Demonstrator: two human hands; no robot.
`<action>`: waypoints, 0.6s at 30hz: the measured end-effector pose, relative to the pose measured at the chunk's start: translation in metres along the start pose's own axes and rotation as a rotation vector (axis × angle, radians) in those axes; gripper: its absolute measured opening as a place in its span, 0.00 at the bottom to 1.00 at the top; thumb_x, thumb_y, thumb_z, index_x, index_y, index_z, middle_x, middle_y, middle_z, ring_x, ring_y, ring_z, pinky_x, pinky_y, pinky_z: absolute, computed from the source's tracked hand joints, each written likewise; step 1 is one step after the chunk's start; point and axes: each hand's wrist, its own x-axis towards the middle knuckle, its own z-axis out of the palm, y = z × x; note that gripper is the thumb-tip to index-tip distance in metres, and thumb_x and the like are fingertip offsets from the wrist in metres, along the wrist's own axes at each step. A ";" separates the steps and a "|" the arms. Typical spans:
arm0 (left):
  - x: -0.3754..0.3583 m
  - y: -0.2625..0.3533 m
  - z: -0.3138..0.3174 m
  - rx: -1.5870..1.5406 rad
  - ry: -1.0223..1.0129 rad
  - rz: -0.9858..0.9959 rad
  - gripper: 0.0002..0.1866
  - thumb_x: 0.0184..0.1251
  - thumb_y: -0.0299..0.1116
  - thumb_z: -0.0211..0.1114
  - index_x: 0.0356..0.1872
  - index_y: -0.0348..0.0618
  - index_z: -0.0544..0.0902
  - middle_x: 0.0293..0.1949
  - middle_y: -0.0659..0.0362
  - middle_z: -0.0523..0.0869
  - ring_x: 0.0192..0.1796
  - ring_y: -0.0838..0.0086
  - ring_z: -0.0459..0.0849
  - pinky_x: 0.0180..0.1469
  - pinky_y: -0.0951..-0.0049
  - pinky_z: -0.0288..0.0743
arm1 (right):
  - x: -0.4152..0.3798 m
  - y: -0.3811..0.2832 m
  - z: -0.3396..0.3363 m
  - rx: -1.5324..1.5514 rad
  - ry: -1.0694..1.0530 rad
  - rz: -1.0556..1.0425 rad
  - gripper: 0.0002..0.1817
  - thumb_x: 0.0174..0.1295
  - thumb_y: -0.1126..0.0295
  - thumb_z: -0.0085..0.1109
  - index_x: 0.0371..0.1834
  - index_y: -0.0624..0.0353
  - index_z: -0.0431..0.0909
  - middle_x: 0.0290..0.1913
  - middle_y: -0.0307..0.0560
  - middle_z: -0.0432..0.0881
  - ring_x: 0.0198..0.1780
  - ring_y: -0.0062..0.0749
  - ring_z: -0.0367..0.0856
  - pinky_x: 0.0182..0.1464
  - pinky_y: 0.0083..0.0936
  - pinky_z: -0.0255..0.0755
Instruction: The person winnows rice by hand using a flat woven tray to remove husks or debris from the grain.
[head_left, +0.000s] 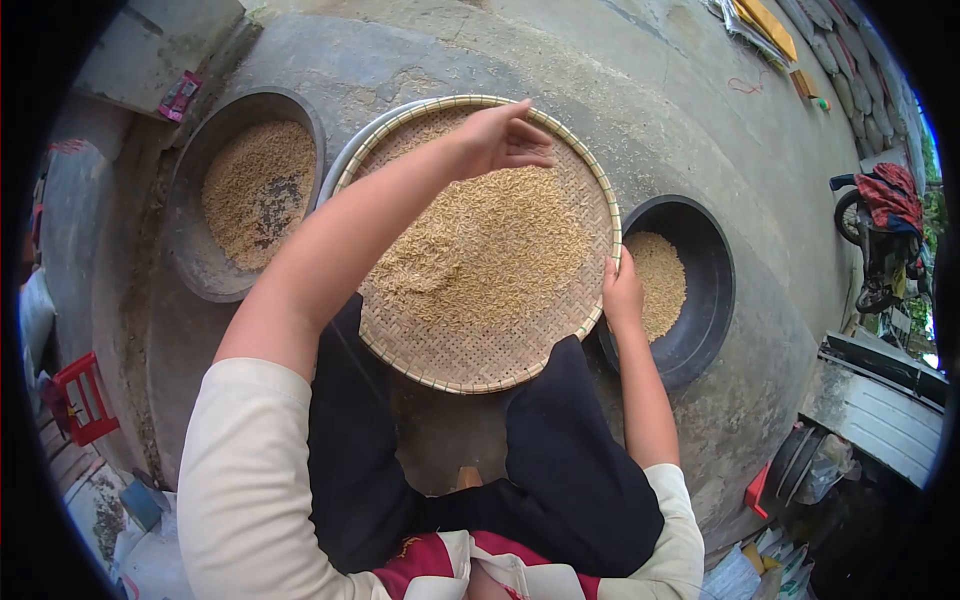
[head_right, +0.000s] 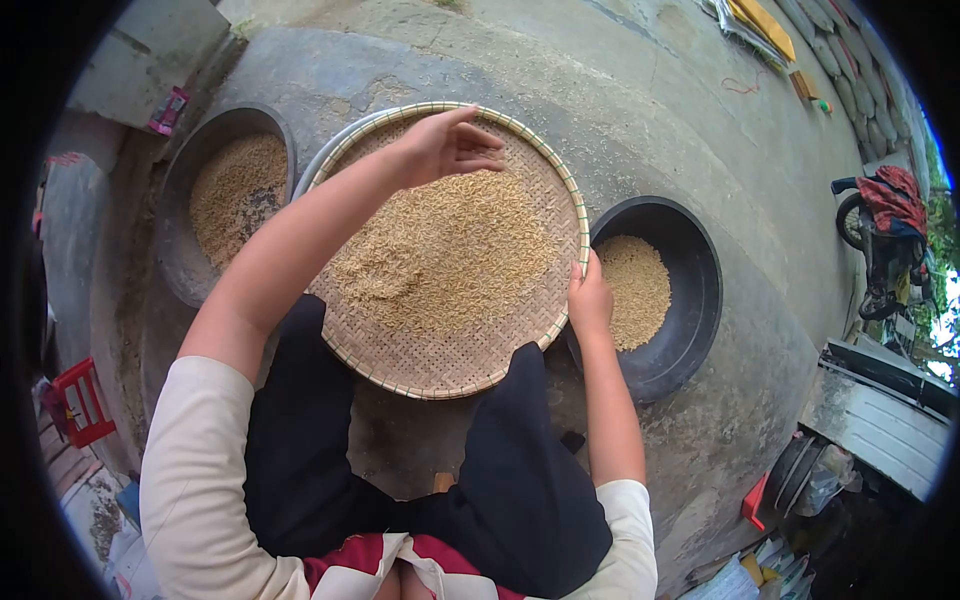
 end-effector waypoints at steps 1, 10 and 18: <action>0.010 0.000 0.026 0.004 -0.206 -0.025 0.33 0.69 0.52 0.36 0.48 0.25 0.71 0.49 0.42 0.75 0.52 0.60 0.77 0.59 0.71 0.68 | 0.000 0.001 0.000 -0.010 0.006 0.002 0.21 0.63 0.58 0.43 0.57 0.53 0.64 0.36 0.59 0.79 0.38 0.56 0.78 0.38 0.44 0.70; 0.004 0.024 -0.031 1.036 0.234 0.091 0.23 0.63 0.43 0.55 0.51 0.34 0.74 0.49 0.45 0.77 0.53 0.61 0.76 0.55 0.65 0.69 | 0.000 0.006 0.002 0.041 0.053 -0.064 0.21 0.63 0.58 0.44 0.56 0.55 0.66 0.37 0.61 0.79 0.37 0.57 0.77 0.38 0.43 0.69; -0.057 -0.032 -0.147 1.268 0.420 0.088 0.15 0.57 0.33 0.60 0.45 0.36 0.77 0.39 0.49 0.82 0.42 0.65 0.80 0.47 0.69 0.72 | -0.002 0.000 0.000 0.042 0.039 -0.042 0.20 0.64 0.59 0.43 0.57 0.54 0.66 0.36 0.59 0.79 0.37 0.55 0.78 0.38 0.42 0.70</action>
